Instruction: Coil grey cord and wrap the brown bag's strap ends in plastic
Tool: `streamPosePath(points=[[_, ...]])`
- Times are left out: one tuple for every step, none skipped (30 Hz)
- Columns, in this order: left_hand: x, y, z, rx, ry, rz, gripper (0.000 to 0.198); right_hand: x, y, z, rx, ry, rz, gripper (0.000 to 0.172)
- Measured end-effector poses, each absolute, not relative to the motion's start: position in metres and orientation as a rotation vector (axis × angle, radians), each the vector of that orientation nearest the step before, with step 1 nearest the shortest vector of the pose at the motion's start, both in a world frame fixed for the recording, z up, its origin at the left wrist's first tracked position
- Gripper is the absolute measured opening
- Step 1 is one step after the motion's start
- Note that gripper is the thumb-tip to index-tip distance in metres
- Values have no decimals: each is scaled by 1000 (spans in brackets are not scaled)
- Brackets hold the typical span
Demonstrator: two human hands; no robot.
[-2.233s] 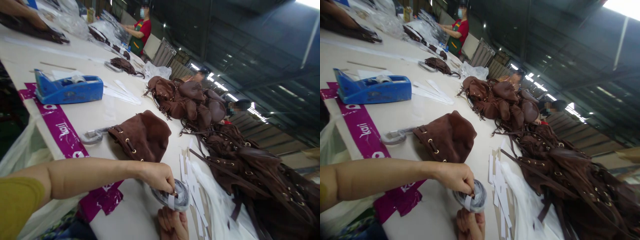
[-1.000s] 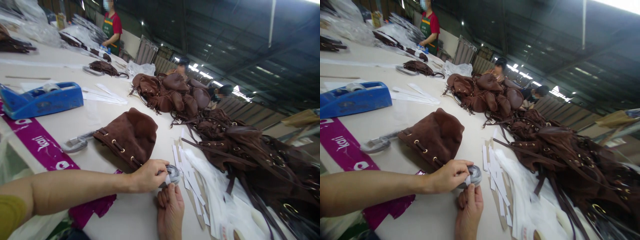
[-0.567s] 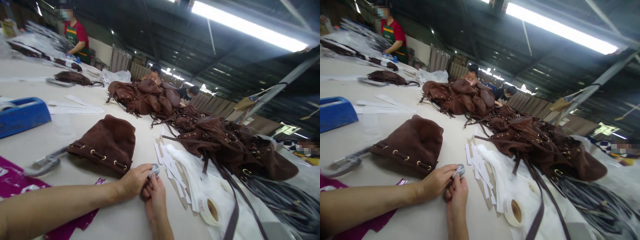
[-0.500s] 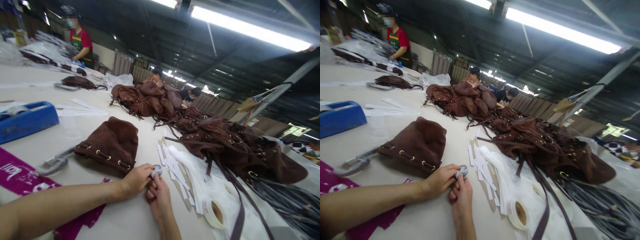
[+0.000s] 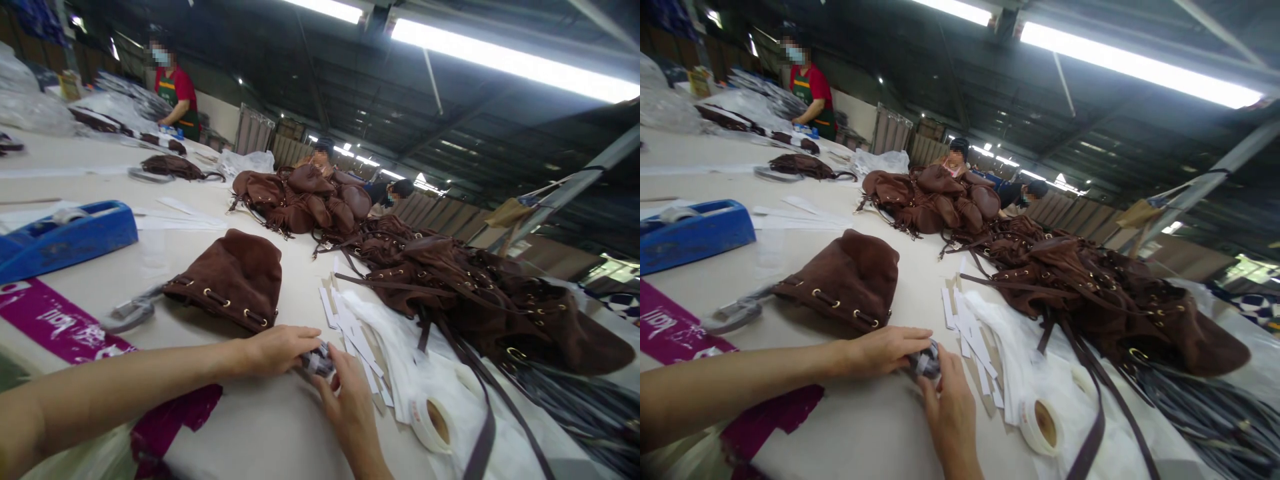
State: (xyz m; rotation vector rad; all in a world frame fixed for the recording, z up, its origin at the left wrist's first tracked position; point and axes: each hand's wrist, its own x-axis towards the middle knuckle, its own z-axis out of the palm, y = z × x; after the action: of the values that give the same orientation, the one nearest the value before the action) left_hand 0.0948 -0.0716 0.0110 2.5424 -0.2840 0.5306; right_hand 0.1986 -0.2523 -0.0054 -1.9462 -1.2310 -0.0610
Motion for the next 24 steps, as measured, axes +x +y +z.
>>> streamPosePath(points=[[87,-69,11,2593,-292,568,41,200,-250,-6,-1981,-1277,-71,45],[80,-66,12,2648,-299,608,40,202,-247,-6,-2014,-1330,-70,46],[72,-63,13,2697,-298,647,38,205,-245,-5,-2046,-1381,-62,45],[64,-58,14,2721,-282,688,36,208,-244,-4,-2075,-1427,-48,43],[57,-54,15,2731,-264,725,33,211,-243,-3,-2100,-1465,-34,39],[51,-51,16,2734,-253,753,30,213,-243,-2,-2122,-1493,-28,33],[47,-48,17,2732,-251,771,28,214,-243,-1,-2139,-1517,-32,26],[44,-46,17,2727,-259,779,27,214,-243,-1,-2151,-1544,-45,21],[43,-45,17,2720,-265,778,26,214,-244,-2,-2161,-1572,-75,18],[43,-45,16,2710,-268,770,26,213,-244,-4,-2171,-1610,-118,18],[44,-45,15,2699,-270,755,26,212,-245,-7,-2185,-1649,-182,19],[45,-46,13,2685,-275,744,25,210,-245,-12,-2204,-1683,-269,22],[47,-47,10,2673,-284,736,25,208,-245,-17,-2223,-1711,-374,24],[48,-48,7,2665,-302,736,25,206,-246,-22,-2241,-1736,-482,25],[49,-49,4,2662,-323,743,25,204,-246,-27,-2254,-1755,-580,26],[50,-49,1,2661,-345,752,26,202,-247,-31,-2257,-1769,-663,26],[50,-49,-2,2665,-359,760,26,200,-248,-34,-2253,-1781,-723,27],[49,-48,-4,2674,-366,768,26,199,-248,-36,-2247,-1793,-758,27],[48,-47,-4,2689,-364,771,27,199,-249,-37,-2246,-1796,-776,27],[46,-46,-3,2709,-352,781,27,200,-249,-36,-2250,-1792,-780,27],[44,-44,0,2733,-339,799,27,202,-248,-35,-2260,-1785,-773,25],[41,-42,4,2762,-330,821,28,205,-247,-32,-2280,-1776,-757,24],[38,-39,10,2794,-314,845,28,208,-244,-28,-2312,-1763,-739,22],[33,-35,17,2830,-282,865,27,213,-239,-24,-2349,-1750,-720,21]])
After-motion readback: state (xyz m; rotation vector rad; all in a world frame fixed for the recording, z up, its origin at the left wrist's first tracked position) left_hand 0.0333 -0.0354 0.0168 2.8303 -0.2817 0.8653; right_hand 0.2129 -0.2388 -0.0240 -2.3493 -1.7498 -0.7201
